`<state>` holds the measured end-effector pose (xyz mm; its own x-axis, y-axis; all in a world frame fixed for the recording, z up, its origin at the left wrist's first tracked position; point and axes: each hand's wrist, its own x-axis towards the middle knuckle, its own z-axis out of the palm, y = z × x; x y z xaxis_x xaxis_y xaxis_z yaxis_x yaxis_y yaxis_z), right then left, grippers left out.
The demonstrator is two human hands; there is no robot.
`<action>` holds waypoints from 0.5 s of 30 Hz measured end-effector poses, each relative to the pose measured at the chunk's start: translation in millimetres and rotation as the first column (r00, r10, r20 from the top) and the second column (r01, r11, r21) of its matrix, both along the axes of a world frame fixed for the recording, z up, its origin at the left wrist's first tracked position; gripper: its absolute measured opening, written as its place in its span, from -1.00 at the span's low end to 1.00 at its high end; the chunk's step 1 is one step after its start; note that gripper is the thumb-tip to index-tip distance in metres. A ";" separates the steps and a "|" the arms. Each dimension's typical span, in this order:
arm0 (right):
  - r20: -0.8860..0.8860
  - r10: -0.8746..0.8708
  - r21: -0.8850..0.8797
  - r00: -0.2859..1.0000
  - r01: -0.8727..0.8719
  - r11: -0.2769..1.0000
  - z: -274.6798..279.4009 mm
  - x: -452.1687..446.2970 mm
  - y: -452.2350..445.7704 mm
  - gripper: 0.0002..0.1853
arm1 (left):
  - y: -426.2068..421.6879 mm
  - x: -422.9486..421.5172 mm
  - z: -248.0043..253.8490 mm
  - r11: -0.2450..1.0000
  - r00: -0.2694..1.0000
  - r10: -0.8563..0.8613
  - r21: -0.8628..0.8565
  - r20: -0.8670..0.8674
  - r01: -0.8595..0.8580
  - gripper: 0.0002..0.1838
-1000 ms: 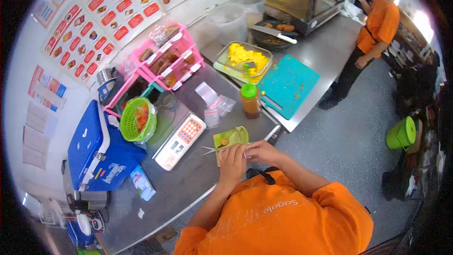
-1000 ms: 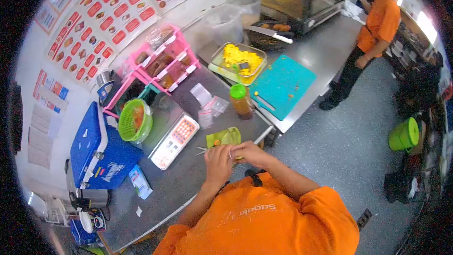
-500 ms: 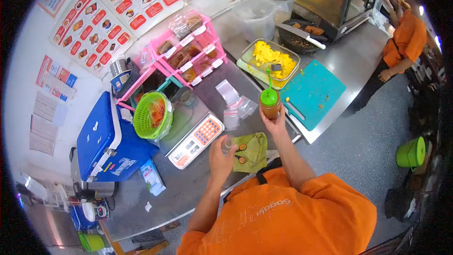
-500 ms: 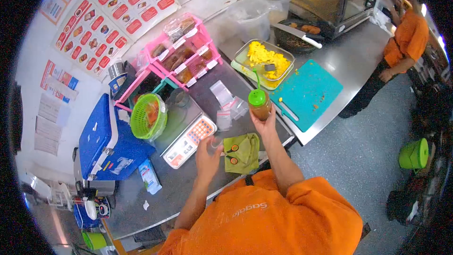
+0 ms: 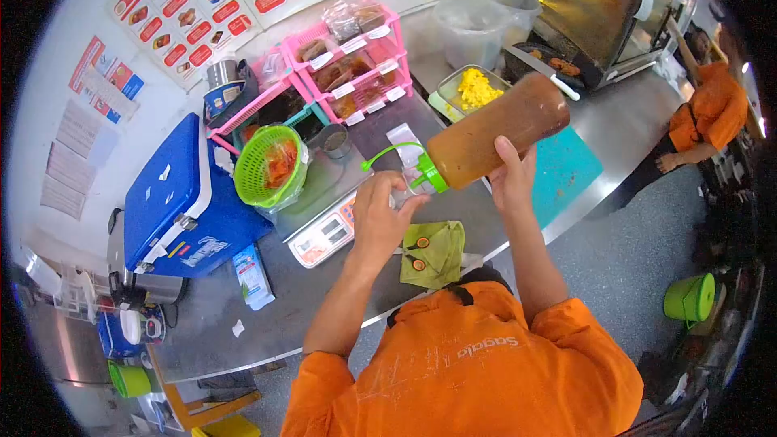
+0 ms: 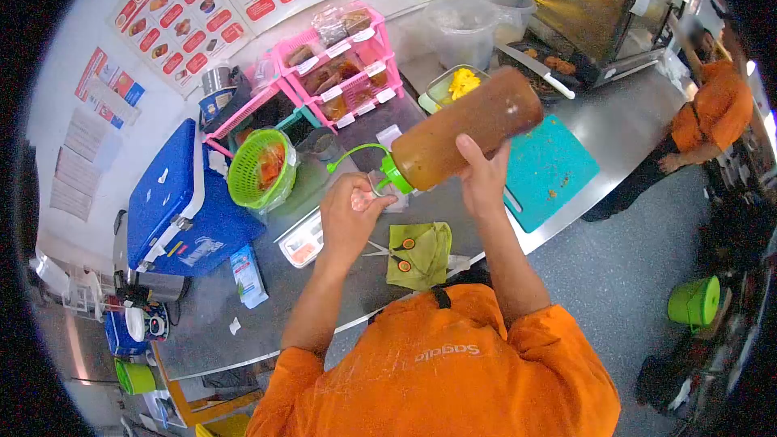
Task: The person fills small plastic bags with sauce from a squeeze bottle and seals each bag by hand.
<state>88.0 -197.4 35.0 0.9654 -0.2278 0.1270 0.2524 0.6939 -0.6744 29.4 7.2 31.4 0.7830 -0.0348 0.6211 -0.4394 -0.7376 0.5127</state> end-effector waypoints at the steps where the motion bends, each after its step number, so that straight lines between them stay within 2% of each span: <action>1: 0.013 -0.002 -0.051 1.000 0.002 0.999 8.4 -2.0 -3.0 -0.27 | -3.6 -2.5 2.8 1.000 1.000 -0.010 -0.006 -0.001 0.010 -0.60; 2: 0.024 -0.003 -0.101 1.000 0.005 0.995 15.0 -3.3 -6.7 -0.18 | -7.9 -6.3 8.6 0.997 0.998 -0.063 -0.037 -0.010 0.063 -0.65; 3: 0.024 -0.013 -0.105 1.000 0.015 0.994 20.0 -1.9 -11.4 -0.18 | -10.9 -8.5 11.6 0.991 0.993 -0.115 -0.067 -0.016 0.114 -0.70; 5: 0.181 -0.054 -0.377 0.982 0.120 0.918 27.9 -0.1 -19.9 -0.16 | -13.0 -10.5 6.0 0.978 0.983 -0.182 -0.113 -0.033 0.177 -0.75; 7: 0.196 -0.045 -0.447 0.980 0.130 0.885 43.7 -12.0 -20.7 -0.16 | -15.2 -18.8 0.0 0.958 0.968 -0.244 -0.166 -0.053 0.232 -0.80; 9: 0.218 -0.026 -0.509 0.976 0.137 0.850 55.3 -16.1 -18.7 -0.16 | -15.3 -24.3 -1.0 0.903 0.869 -0.318 -0.399 -0.378 0.157 -0.85; 10: 0.230 -0.014 -0.503 0.973 0.131 0.854 58.0 -17.4 -18.1 -0.16 | -18.1 -24.4 -3.6 0.902 0.869 -0.318 -0.402 -0.379 0.155 -0.85; 12: 0.239 0.002 -0.500 0.971 0.121 0.858 62.7 -20.4 -16.0 -0.15 | -25.9 -21.4 -9.1 0.820 0.962 -0.246 -0.555 -0.118 0.142 -0.81; 15: 0.285 -0.006 -0.491 0.959 0.151 0.858 66.7 -21.1 -13.6 -0.15 | -21.6 -22.1 -5.4 0.868 0.954 -0.228 -0.484 -0.192 0.110 -0.77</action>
<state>66.9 -211.1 101.7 0.8604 -0.1362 0.4910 0.5094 0.2479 -0.8240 7.3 -14.4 26.0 0.9157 0.0645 0.3967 -0.3586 -0.3145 0.8789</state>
